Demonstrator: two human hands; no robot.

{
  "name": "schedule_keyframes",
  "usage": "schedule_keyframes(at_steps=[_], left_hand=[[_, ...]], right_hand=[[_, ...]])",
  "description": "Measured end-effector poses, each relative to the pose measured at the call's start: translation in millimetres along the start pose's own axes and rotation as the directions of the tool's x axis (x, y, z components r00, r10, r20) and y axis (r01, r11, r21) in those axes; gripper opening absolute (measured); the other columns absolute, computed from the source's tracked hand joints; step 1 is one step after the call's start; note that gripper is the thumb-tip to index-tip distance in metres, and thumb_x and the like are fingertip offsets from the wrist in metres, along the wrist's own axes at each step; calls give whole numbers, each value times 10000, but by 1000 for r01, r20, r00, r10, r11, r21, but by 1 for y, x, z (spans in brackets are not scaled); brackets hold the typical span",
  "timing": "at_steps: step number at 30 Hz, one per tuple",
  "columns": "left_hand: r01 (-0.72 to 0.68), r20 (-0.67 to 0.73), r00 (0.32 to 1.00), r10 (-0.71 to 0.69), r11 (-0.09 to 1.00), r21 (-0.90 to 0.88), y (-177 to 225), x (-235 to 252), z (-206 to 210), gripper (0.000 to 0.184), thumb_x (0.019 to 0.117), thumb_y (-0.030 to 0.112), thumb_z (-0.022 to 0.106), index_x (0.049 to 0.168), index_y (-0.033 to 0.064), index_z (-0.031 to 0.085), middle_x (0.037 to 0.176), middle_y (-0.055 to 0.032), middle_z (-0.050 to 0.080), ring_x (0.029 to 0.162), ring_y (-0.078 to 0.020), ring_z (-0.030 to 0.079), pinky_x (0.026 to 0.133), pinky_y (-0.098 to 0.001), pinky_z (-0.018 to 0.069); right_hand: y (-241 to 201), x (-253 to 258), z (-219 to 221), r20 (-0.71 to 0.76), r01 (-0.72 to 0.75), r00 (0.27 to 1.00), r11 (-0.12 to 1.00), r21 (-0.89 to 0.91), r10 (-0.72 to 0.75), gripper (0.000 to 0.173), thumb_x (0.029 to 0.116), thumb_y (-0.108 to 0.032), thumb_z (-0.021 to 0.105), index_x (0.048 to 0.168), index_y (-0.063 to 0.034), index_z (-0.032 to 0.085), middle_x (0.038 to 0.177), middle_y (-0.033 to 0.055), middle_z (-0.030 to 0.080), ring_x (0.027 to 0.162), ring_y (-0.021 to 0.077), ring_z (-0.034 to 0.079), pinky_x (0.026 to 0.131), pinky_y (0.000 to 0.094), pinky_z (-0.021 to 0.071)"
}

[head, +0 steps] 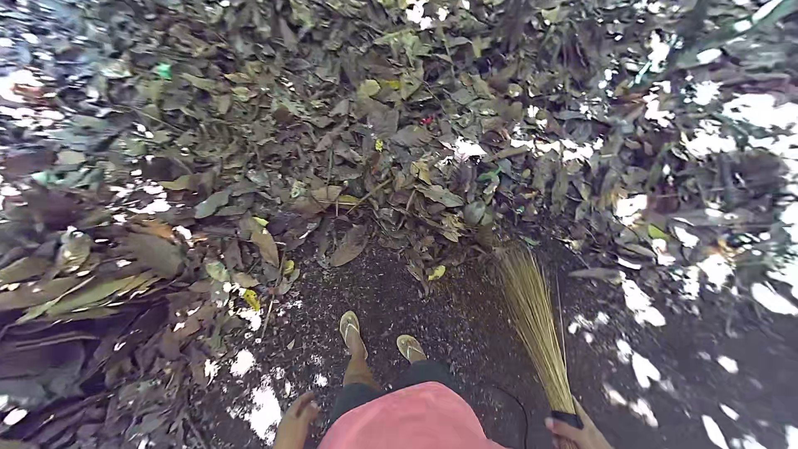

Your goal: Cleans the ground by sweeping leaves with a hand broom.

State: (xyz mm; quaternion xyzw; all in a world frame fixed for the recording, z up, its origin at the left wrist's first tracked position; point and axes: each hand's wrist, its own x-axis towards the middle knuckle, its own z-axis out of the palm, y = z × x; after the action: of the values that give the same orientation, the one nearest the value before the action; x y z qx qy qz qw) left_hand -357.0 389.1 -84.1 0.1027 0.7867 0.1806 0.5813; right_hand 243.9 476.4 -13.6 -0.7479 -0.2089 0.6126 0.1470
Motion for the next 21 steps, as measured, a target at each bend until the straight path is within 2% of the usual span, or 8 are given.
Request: schedule_keyframes(at_steps=[1, 3, 6, 8, 11, 15, 18, 21], left_hand=[[-4, 16, 1000, 4, 1000, 5, 5, 5, -12, 466, 1038, 192, 553, 1473, 40, 491, 1304, -240, 633, 1141, -358, 651, 955, -559, 530], [-7, 44, 999, 5, 999, 32, 7, 17, -38, 465, 1048, 188, 542, 1483, 35, 478, 1312, -251, 626, 1151, -366, 647, 961, -558, 527], [-17, 28, 999, 15, 996, 93, 13, 32, -80, 498, 1043, 202, 520, 1505, 31, 448, 1334, -271, 605, 1160, -382, 635, 968, -572, 512], [-49, -13, 999, 50, 993, 109, 28, 38, -98, 505, 1033, 235, 534, 1490, 32, 466, 1318, -259, 622, 1132, -363, 657, 951, -557, 532], [-129, -6, 991, 130, 989, 70, 61, 57, -107, 508, 1035, 259, 534, 1483, 28, 472, 1298, -236, 636, 1117, -323, 665, 955, -519, 539], [-192, 196, 961, 197, 980, -44, 148, 66, -54, 506, 1048, 310, 532, 1467, 28, 495, 1306, -186, 657, 1159, -289, 668, 994, -470, 544], [-92, 515, 835, 194, 972, -217, 210, 41, 15, 624, 1032, 406, 561, 1519, 44, 415, 1347, -145, 638, 1224, -263, 633, 1051, -457, 521], [158, 746, 664, 54, 965, -211, 229, 0, 78, 381, 1038, 351, 584, 1255, 38, 568, 902, -82, 705, 790, -178, 692, 722, -367, 599]], right_hand=[[-2, 15, 17, -28, -31, 999, 996, 81, 33, 887, 867, -133, 722, 1571, -175, 184, 914, 116, 639, 666, 210, 661, 584, 409, 595], [-35, 55, 72, -39, -109, 992, 966, 233, 121, 668, 912, -109, 650, 1493, -152, 324, 866, 87, 615, 665, 180, 634, 591, 367, 571], [-116, 122, 210, 137, -142, 984, 960, 240, 111, 517, 961, -92, 584, 1444, -122, 402, 899, 89, 613, 695, 173, 618, 627, 357, 555], [-167, 153, 313, 316, -115, 948, 972, 204, 46, 559, 951, -93, 584, 1467, -137, 374, 887, 84, 613, 683, 173, 613, 625, 355, 553], [-215, 161, 410, 518, -120, 856, 974, 194, 2, 837, 938, -69, 602, 1610, -238, 132, 918, 101, 602, 694, 189, 623, 620, 354, 557], [-216, 121, 412, 612, -69, 790, 988, 141, -32, 1038, 855, -93, 670, 1636, -313, 22, 899, 93, 599, 658, 178, 611, 575, 342, 548], [-198, 56, 389, 577, -13, 815, 994, 110, -53, 1064, 799, -136, 719, 1638, -268, 77, 981, 121, 637, 686, 198, 628, 615, 378, 567], [-175, -17, 361, 401, 51, 911, 991, 125, -98, 1019, 794, -178, 761, 1628, -171, 176, 1145, 177, 648, 806, 249, 681, 702, 441, 602]])
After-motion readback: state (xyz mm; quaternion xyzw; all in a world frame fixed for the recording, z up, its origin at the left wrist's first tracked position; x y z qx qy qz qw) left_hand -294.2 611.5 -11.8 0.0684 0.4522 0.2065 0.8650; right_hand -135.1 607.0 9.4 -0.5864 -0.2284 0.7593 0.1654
